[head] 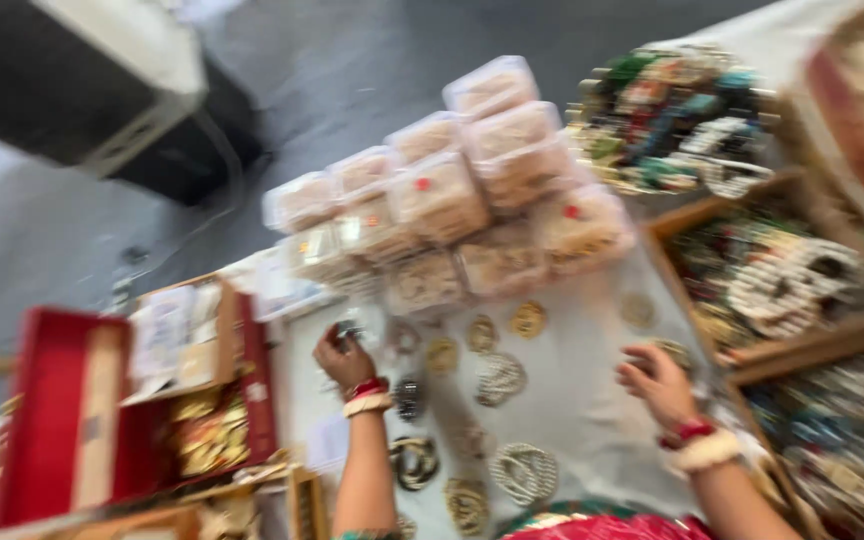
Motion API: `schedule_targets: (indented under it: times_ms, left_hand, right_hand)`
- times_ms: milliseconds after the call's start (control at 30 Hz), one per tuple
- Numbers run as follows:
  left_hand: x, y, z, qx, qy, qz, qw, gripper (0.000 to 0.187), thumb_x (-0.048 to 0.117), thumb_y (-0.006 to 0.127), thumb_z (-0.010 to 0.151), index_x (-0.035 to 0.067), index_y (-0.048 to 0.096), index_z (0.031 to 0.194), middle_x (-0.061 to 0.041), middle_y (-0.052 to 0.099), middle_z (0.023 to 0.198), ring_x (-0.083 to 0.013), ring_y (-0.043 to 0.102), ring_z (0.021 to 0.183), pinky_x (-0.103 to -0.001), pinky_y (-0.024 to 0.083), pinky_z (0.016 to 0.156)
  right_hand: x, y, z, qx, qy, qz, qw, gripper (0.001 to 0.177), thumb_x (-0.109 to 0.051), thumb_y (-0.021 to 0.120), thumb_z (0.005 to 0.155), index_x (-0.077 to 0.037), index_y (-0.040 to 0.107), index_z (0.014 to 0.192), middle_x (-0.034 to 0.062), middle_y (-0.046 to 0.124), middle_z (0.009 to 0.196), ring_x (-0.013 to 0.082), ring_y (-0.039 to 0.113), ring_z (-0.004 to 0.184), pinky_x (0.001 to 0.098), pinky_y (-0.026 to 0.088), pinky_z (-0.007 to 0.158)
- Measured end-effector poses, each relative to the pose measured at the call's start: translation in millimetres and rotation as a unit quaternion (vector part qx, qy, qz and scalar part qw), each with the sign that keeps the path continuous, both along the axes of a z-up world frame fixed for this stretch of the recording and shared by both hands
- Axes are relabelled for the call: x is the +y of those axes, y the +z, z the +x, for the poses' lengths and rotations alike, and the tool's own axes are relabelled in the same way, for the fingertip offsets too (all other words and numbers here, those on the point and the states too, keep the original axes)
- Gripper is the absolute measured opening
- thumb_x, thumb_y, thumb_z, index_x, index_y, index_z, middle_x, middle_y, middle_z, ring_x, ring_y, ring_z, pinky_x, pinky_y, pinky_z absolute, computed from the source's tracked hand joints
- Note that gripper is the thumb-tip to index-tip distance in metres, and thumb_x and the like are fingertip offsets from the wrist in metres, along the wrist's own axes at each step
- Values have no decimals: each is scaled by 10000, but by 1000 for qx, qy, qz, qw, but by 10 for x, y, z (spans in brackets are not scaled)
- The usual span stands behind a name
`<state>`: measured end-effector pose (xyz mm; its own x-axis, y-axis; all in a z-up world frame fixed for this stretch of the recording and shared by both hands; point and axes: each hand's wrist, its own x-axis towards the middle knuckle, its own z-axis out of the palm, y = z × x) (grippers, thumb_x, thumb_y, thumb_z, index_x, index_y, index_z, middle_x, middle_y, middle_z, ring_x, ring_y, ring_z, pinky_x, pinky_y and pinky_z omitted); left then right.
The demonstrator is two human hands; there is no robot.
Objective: The person sorts through various necklaces and bracelets laid out on a table. They pick up individual pieces, place them into small clear plastic bags, and then put the bags into a cardboard box. The person handles multiple types of jewelry, including beaded and metallic necklaces.
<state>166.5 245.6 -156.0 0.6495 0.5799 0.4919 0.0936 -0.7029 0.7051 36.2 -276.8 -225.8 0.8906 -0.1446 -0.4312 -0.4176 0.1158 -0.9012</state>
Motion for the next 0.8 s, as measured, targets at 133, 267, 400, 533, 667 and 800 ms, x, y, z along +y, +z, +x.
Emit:
schedule_targets:
  times_ms: [133,267,400,533,667,800]
  left_hand:
    - [-1068,203,-545,17,-94,-76,992,208,76,705,955,52,676,1159,-120,588,1130,-228,610,964,-344,544,737]
    - [-1721,151,-1094,42,-190,-120,973,138,63,692,968,53,696,1105,-94,619,1108,-197,624,898,-316,527,714]
    - [-2040,-318,-1525,34,-300,-222,927,122,6,682,966,44,718,1076,-65,660,1044,-155,627,895,-282,525,791]
    - [-2162,-491,-1672,82,-368,-337,863,170,-58,670,952,27,685,1099,-57,696,1077,-126,660,974,-265,548,901]
    - [-2180,-560,-1669,29,-362,-355,862,127,-124,634,1025,-18,642,1095,-98,696,1071,-144,660,982,-264,562,923]
    - [-2211,-370,-1683,22,-374,-349,859,94,-121,609,1075,-33,642,1072,-90,684,1023,-115,652,890,-248,554,903]
  right_hand:
    - [92,193,-77,-41,-8,-8,999,278,-101,638,952,-80,646,1229,61,710,959,142,671,821,285,548,689]
    - [162,363,-158,-122,-7,-16,992,221,-27,643,952,-41,658,1172,53,706,970,116,670,846,275,570,755]
    - [0,886,-346,-162,-7,-105,981,205,-29,658,926,-51,682,1129,38,736,965,91,710,875,250,585,791]
    - [-491,1785,-797,-204,-113,-263,936,158,-40,697,926,-38,715,1083,58,724,966,117,695,854,272,562,762]
    - [-1267,1972,-1421,-168,-261,-339,888,121,-61,689,925,-64,744,1033,64,754,904,148,729,827,296,582,745]
    - [-2121,1864,-2287,-37,-258,-533,805,125,-96,716,885,-83,785,988,101,789,947,215,746,843,330,576,729]
